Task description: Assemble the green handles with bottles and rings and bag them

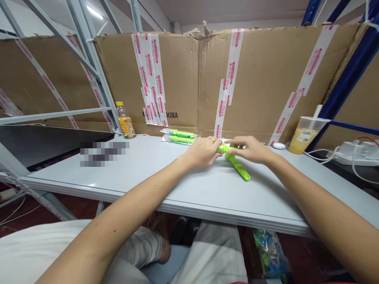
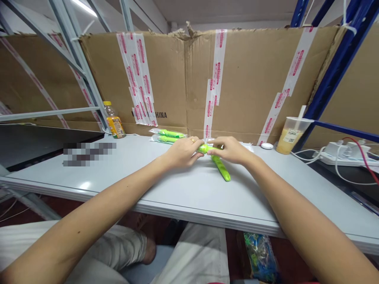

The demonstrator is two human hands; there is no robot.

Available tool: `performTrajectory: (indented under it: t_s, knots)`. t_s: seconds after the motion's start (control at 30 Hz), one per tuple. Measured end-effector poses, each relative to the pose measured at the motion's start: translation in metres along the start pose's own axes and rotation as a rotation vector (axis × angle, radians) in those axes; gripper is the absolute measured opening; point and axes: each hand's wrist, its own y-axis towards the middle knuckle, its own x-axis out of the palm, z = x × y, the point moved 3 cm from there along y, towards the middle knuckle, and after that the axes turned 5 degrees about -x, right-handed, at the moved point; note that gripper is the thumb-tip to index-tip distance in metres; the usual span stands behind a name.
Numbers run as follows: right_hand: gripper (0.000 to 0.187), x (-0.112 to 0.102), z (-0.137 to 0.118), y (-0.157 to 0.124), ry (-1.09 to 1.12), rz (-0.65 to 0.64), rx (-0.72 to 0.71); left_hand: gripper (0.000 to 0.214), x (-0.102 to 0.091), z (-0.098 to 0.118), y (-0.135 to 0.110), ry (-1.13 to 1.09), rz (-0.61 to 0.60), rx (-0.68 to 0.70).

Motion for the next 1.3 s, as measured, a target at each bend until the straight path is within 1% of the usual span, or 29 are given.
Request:
performTrajectory:
  t_s: [0.07, 0.1, 0.13, 0.17, 0.2, 0.23, 0.27, 0.33, 0.4, 0.47, 0.6, 0.73, 0.87, 1.07, 1.13, 1.2, 1.3]
  knots:
    - [0.042, -0.013, 0.023, -0.003, -0.001, 0.18, 0.112, 0.034, -0.001, -0.008, -0.001, -0.029, 0.023, -0.072]
    - [0.043, -0.018, 0.037, -0.006, -0.062, 0.254, 0.179, 0.035, -0.001, -0.013, -0.001, -0.042, 0.034, -0.111]
    - [0.041, -0.022, 0.053, -0.01, -0.141, 0.287, 0.239, 0.035, 0.0, -0.019, -0.002, -0.051, 0.045, -0.152]
    - [0.038, -0.022, 0.07, -0.014, -0.209, 0.254, 0.283, 0.035, 0.001, -0.025, -0.003, -0.055, 0.05, -0.19]
    - [0.038, -0.019, 0.086, -0.017, -0.252, 0.176, 0.315, 0.034, 0.003, -0.03, -0.004, -0.058, 0.053, -0.227]
    - [0.038, -0.016, 0.101, -0.021, -0.285, 0.124, 0.343, 0.034, 0.004, -0.036, -0.005, -0.059, 0.053, -0.259]
    - [0.039, -0.011, 0.115, -0.024, -0.316, 0.07, 0.344, 0.034, 0.006, -0.04, -0.007, -0.063, 0.053, -0.286]
    - [0.046, -0.001, 0.135, -0.027, -0.396, 0.013, 0.344, 0.034, 0.008, -0.047, -0.008, -0.071, 0.048, -0.325]
    - [0.058, 0.009, 0.145, -0.027, -0.449, -0.04, 0.336, 0.034, 0.009, -0.049, -0.009, -0.078, 0.042, -0.343]
    - [0.063, 0.016, 0.148, -0.025, -0.495, -0.088, 0.358, 0.035, 0.009, -0.049, -0.009, -0.078, 0.042, -0.344]
    - [0.058, 0.02, 0.141, -0.022, -0.516, -0.163, 0.34, 0.036, 0.008, -0.044, -0.008, -0.093, 0.053, -0.325]
    - [0.056, 0.016, 0.137, -0.021, -0.525, -0.159, 0.363, 0.036, 0.007, -0.041, -0.008, -0.118, 0.052, -0.318]
    - [0.058, 0.013, 0.136, -0.022, -0.423, -0.202, 0.378, 0.036, 0.006, -0.042, -0.008, -0.129, 0.067, -0.324]
    - [0.071, 0.009, 0.133, -0.026, -0.279, -0.199, 0.458, 0.036, 0.005, -0.043, -0.008, -0.137, 0.073, -0.329]
    - [0.073, 0.01, 0.133, -0.026, -0.256, -0.21, 0.474, 0.036, 0.006, -0.043, -0.008, -0.133, 0.067, -0.331]
    - [0.071, 0.009, 0.132, -0.025, -0.282, -0.21, 0.458, 0.036, 0.006, -0.044, -0.009, -0.129, 0.061, -0.335]
    - [0.064, 0.002, 0.129, -0.023, -0.367, -0.179, 0.381, 0.037, 0.006, -0.046, -0.009, -0.118, 0.046, -0.346]
